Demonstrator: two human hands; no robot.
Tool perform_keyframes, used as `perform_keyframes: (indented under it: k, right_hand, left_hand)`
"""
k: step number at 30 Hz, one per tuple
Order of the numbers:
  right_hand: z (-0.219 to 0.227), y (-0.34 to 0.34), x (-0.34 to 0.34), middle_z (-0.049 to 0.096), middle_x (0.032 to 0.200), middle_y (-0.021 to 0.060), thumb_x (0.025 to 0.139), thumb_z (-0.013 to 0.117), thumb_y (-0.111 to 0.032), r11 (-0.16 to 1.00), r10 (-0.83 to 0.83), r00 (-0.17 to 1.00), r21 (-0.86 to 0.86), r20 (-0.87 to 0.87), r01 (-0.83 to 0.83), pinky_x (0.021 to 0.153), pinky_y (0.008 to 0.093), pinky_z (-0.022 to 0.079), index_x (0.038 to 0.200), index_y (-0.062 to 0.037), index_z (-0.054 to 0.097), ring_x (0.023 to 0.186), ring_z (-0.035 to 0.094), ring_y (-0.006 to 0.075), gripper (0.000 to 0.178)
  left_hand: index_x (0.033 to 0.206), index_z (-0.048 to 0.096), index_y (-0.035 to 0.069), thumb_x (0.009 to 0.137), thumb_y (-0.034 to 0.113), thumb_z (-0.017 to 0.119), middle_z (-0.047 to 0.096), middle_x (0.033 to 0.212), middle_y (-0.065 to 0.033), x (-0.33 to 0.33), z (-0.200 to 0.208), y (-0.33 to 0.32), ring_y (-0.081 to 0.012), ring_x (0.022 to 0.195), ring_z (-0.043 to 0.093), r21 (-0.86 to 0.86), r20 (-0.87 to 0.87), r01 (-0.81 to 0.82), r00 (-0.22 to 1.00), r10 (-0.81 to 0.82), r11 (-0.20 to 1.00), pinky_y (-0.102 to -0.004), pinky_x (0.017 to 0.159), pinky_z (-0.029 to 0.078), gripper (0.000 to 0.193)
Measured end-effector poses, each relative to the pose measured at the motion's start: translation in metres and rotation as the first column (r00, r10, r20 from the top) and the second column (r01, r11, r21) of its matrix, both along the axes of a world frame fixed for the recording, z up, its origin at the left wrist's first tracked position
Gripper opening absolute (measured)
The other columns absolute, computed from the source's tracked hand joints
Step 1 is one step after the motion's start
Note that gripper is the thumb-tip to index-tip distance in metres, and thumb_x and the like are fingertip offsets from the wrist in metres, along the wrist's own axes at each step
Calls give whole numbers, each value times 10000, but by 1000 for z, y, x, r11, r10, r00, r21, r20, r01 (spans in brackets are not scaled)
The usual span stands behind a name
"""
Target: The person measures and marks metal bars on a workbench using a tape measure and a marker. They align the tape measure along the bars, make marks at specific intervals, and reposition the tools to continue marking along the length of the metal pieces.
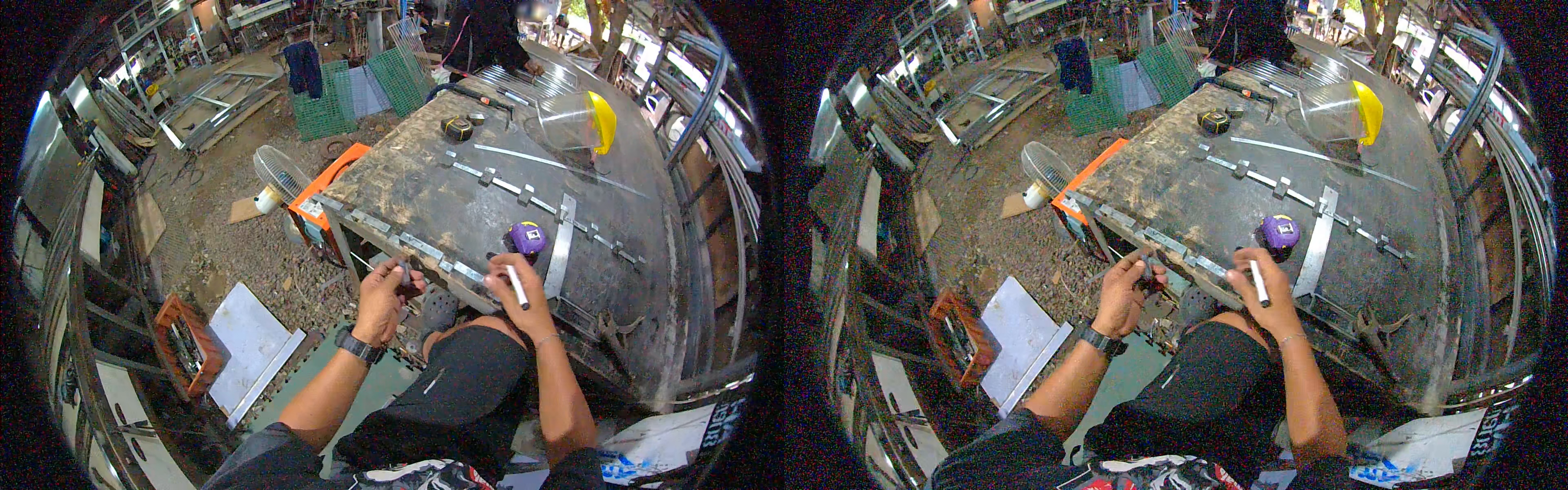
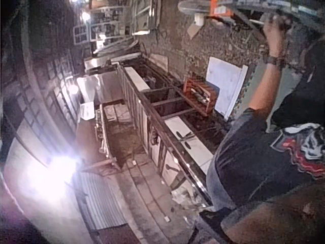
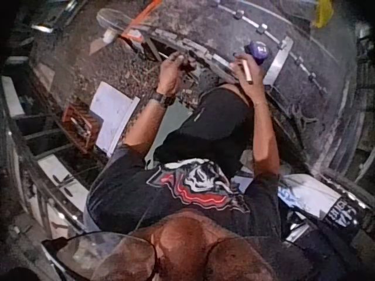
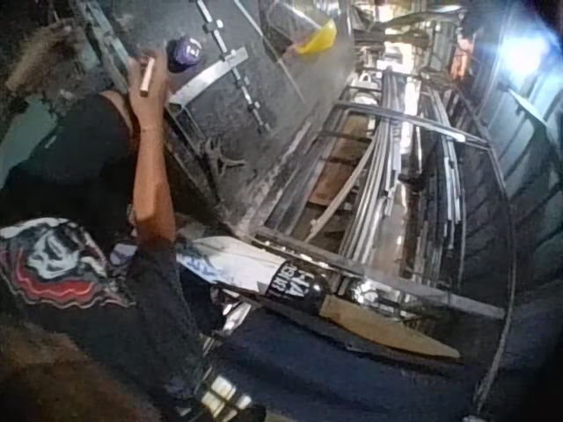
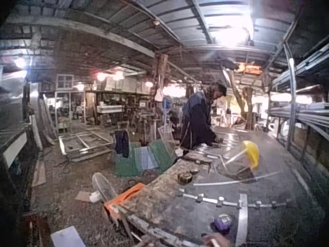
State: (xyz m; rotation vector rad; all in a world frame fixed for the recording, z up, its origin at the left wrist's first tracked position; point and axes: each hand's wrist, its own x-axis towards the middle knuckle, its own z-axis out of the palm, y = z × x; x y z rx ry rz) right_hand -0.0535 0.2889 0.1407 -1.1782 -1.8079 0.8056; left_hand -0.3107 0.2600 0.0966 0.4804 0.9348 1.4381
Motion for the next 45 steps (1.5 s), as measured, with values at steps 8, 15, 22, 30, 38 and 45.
perform_keyframes:
  k: [8,15,22,30,38,45]
  right_hand:
    - [-11,11,-5,671,955,57,909,706,-45,987,71,993,-134,-93,-83,830,338,548,1082,-50,602,922,675,161,202]
    - [27,-10,-13,643,969,21,895,719,-15,999,-48,961,-23,-274,43,848,287,528,1066,-65,611,911,642,129,208]
    - [92,-37,46,601,914,-18,893,702,-8,988,-95,948,87,-303,126,760,239,476,1046,-82,599,842,553,75,199]
    - [68,-81,78,602,909,-21,892,730,-50,945,-267,878,69,-398,318,770,257,482,1014,-97,584,844,549,81,196]
    - [56,-80,4,603,989,12,931,649,63,789,-359,680,181,-640,587,770,230,496,1105,-68,563,866,557,75,233]
    - [84,-99,54,656,1245,135,1060,544,-129,714,-316,776,402,-546,573,1013,349,476,1267,-12,572,1109,629,199,240]
  left_hand:
    - [1003,597,64,971,175,604,596,830,-10,19,-7,41,-144,689,535,-60,108,31,994,-24,998,-353,701,519,115]
    - [1027,650,45,1000,229,684,620,874,17,56,61,51,-80,711,518,318,-446,-152,847,289,936,-270,622,432,189]
    - [1079,716,7,987,225,703,669,814,-9,64,127,16,-88,724,564,560,-675,62,613,411,826,-263,660,466,236]
    - [1115,688,-22,975,249,720,674,904,-28,95,107,-21,-78,774,544,404,-682,268,726,93,875,-258,684,457,307]
    - [1122,646,-59,998,264,666,551,900,-160,166,156,23,-252,791,545,657,-613,238,721,323,715,-373,694,446,347]
    - [1115,648,-47,990,273,660,540,1020,-158,151,227,99,-291,976,547,598,-758,634,646,89,490,-370,869,440,344]
